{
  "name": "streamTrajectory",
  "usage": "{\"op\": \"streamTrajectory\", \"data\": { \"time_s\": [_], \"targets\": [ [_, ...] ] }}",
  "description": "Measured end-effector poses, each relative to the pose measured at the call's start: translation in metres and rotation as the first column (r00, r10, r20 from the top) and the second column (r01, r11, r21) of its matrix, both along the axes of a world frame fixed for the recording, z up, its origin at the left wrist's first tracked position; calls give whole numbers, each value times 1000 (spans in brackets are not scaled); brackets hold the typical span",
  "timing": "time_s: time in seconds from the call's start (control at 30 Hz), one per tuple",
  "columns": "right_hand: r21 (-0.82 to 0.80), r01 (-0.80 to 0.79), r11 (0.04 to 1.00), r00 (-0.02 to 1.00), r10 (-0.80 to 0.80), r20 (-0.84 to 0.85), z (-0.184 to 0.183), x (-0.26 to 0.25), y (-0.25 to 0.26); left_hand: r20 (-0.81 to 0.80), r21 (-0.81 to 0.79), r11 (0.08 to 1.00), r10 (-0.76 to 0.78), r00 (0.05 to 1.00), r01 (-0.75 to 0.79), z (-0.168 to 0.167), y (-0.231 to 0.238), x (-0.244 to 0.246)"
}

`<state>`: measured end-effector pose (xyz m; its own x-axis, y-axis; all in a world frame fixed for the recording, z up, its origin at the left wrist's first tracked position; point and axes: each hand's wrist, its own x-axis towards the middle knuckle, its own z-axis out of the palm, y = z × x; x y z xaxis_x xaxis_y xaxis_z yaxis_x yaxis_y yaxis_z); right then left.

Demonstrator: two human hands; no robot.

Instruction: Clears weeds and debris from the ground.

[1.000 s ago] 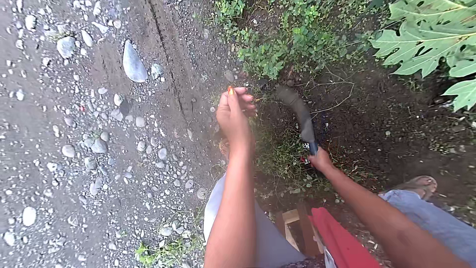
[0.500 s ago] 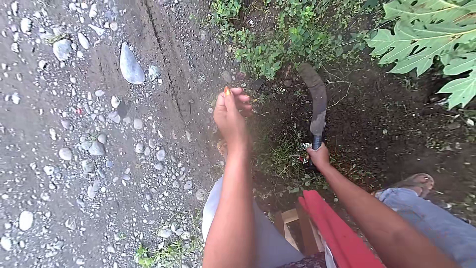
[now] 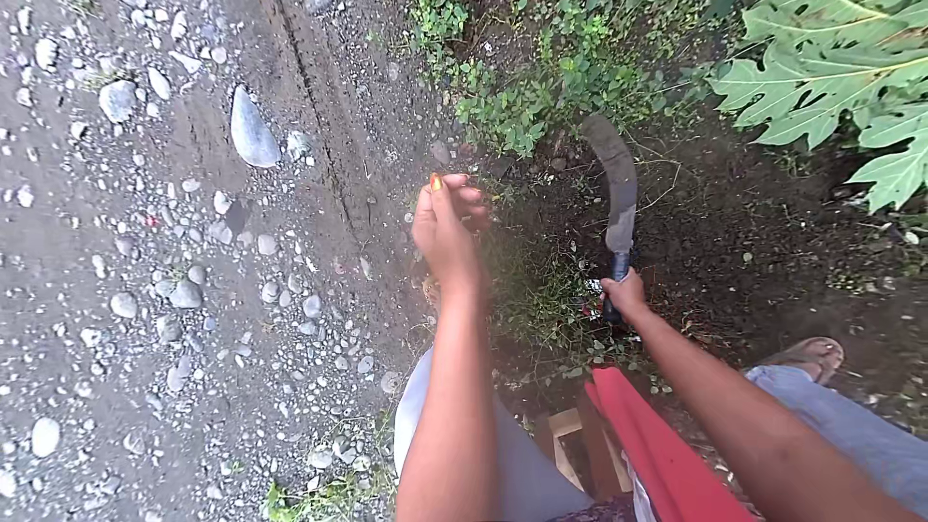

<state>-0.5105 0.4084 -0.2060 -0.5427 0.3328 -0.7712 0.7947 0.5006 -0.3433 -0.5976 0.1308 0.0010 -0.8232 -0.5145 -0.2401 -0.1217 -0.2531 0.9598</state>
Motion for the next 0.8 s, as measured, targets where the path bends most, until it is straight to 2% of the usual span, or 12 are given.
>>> {"op": "streamTrajectory", "data": {
  "time_s": [0.03, 0.1, 0.23, 0.33, 0.4, 0.43, 0.5, 0.57, 0.6, 0.63, 0.7, 0.8],
  "targets": [
    [21, -113, 993, 990, 111, 82, -6, 14, 4, -6, -11, 1000, 3, 1000, -3, 0, -2, -1],
    [44, -419, 907, 872, 389, 298, -11, 41, 26, -16, -21, 1000, 15, 1000, -15, 1, -8, 0],
    [126, -640, 758, 737, 559, 381, 12, 26, 51, -6, 56, 991, 125, 992, -124, 4, -19, 1],
    [151, -699, 699, 697, 617, 366, 21, -1, 60, -14, 109, 980, 168, 986, -166, 6, -22, 1],
    [162, -674, 721, 724, 600, 342, 25, -17, 56, -25, 128, 976, 183, 983, -178, 7, -23, 0],
    [155, -616, 772, 772, 551, 317, 24, -20, 49, -26, 130, 975, 185, 982, -181, 8, -23, 0],
    [114, -392, 913, 907, 362, 215, 13, -17, 28, -30, 124, 974, 194, 981, -189, 10, -23, -1],
    [32, -205, 978, 969, 198, 148, -6, 1, 14, -33, 124, 974, 197, 980, -192, 10, -22, -1],
    [22, -235, 972, 958, 228, 175, -13, 13, 14, -32, 125, 974, 193, 981, -188, 10, -22, -1],
    [32, -354, 935, 909, 336, 246, -14, 24, 21, -29, 129, 974, 194, 981, -189, 10, -22, 0],
    [60, -586, 808, 765, 526, 372, -8, 37, 44, -19, 136, 972, 193, 981, -189, 9, -22, -1],
    [135, -752, 645, 635, 654, 411, 15, 25, 84, -4, 148, 970, 197, 980, -195, 9, -23, 2]
  ]
}}
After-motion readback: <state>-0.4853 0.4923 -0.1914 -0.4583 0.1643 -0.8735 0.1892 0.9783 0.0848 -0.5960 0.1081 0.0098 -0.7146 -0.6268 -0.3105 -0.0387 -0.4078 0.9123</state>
